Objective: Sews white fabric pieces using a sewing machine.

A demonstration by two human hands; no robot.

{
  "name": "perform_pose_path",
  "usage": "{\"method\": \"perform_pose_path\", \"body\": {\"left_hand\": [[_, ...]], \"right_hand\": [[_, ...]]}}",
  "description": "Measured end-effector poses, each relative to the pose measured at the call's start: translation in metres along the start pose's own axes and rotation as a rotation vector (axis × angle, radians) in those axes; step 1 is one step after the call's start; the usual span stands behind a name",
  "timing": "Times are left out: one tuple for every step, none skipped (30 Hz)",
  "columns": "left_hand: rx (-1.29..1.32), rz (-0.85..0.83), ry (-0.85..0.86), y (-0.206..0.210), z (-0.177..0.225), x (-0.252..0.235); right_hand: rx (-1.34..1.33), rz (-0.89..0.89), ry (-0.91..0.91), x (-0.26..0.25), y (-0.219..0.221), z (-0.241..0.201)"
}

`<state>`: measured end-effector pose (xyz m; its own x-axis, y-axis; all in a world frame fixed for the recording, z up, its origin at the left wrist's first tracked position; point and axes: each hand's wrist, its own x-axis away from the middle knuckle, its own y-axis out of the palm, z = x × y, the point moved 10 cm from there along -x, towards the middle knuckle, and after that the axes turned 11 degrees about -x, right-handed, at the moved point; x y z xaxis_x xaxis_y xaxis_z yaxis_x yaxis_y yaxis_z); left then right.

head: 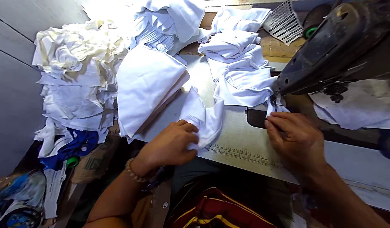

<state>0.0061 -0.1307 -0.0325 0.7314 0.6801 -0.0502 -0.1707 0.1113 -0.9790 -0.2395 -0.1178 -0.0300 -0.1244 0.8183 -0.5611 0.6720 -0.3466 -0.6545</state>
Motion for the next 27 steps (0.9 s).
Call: {"method": "perform_pose_path", "body": {"left_hand": [[0.029,0.035,-0.016,-0.009,-0.003,-0.003],[0.017,0.088,-0.061,-0.015,-0.009,-0.009],[-0.027,0.112,-0.116,-0.015,-0.016,-0.016],[-0.061,0.116,-0.162,-0.01,-0.022,-0.022],[-0.081,0.139,-0.197,-0.004,-0.028,-0.027],[-0.104,0.194,-0.226,-0.002,-0.033,-0.03],[-0.117,0.263,-0.253,-0.005,-0.038,-0.029],[-0.124,0.324,-0.29,-0.011,-0.045,-0.025],[-0.14,0.368,-0.339,-0.018,-0.053,-0.019],[-0.181,0.399,-0.399,-0.024,-0.06,-0.013],[-0.233,0.421,-0.45,-0.03,-0.064,-0.007],[-0.263,0.433,-0.472,-0.033,-0.063,-0.003],[-0.266,0.452,-0.447,-0.035,-0.055,-0.001],[-0.253,0.504,-0.376,-0.037,-0.043,-0.002],[-0.218,0.569,-0.286,-0.038,-0.028,-0.004],[-0.159,0.603,-0.205,-0.038,-0.016,-0.008],[-0.085,0.585,-0.141,-0.035,-0.009,-0.014],[-0.01,0.536,-0.095,-0.031,-0.004,-0.022],[0.057,0.475,-0.066,-0.026,-0.003,-0.029],[0.128,0.413,-0.042,-0.021,-0.002,-0.036],[0.204,0.36,-0.021,-0.016,-0.002,-0.042],[0.264,0.339,-0.007,-0.012,0.0,-0.046],[0.298,0.349,-0.002,-0.009,0.002,-0.048],[0.318,0.371,-0.01,-0.008,0.004,-0.048],[0.329,0.393,-0.02,-0.007,0.007,-0.047],[0.325,0.405,-0.026,-0.007,0.012,-0.047],[0.299,0.418,-0.029,-0.008,0.018,-0.048]], "right_hand": [[-0.078,-0.049,-0.012,-0.009,0.008,-0.015],[-0.156,-0.113,-0.01,-0.019,0.021,-0.029],[-0.226,-0.166,-0.008,-0.03,0.036,-0.04],[-0.278,-0.212,-0.001,-0.042,0.053,-0.048],[-0.299,-0.268,0.014,-0.053,0.072,-0.052],[-0.293,-0.34,0.05,-0.061,0.091,-0.052],[-0.283,-0.425,0.118,-0.065,0.109,-0.047],[-0.282,-0.496,0.191,-0.066,0.122,-0.04],[-0.294,-0.518,0.223,-0.066,0.128,-0.033],[-0.32,-0.511,0.218,-0.064,0.127,-0.029],[-0.349,-0.499,0.19,-0.061,0.122,-0.027],[-0.383,-0.469,0.133,-0.057,0.114,-0.027],[-0.428,-0.423,0.063,-0.053,0.104,-0.027],[-0.475,-0.371,0.005,-0.05,0.094,-0.028],[-0.514,-0.327,-0.039,-0.048,0.084,-0.027],[-0.548,-0.29,-0.071,-0.047,0.076,-0.028],[-0.566,-0.255,-0.093,-0.045,0.069,-0.028],[-0.574,-0.218,-0.105,-0.043,0.062,-0.028],[-0.582,-0.175,-0.102,-0.041,0.056,-0.027],[-0.593,-0.124,-0.087,-0.039,0.05,-0.024],[-0.593,-0.079,-0.066,-0.037,0.044,-0.021],[-0.587,-0.048,-0.044,-0.033,0.04,-0.019],[-0.576,-0.024,-0.028,-0.028,0.036,-0.017],[-0.56,-0.005,-0.023,-0.024,0.033,-0.017],[-0.544,0.011,-0.026,-0.02,0.03,-0.017],[-0.53,0.026,-0.03,-0.016,0.028,-0.018],[-0.518,0.042,-0.038,-0.014,0.026,-0.019]]}}
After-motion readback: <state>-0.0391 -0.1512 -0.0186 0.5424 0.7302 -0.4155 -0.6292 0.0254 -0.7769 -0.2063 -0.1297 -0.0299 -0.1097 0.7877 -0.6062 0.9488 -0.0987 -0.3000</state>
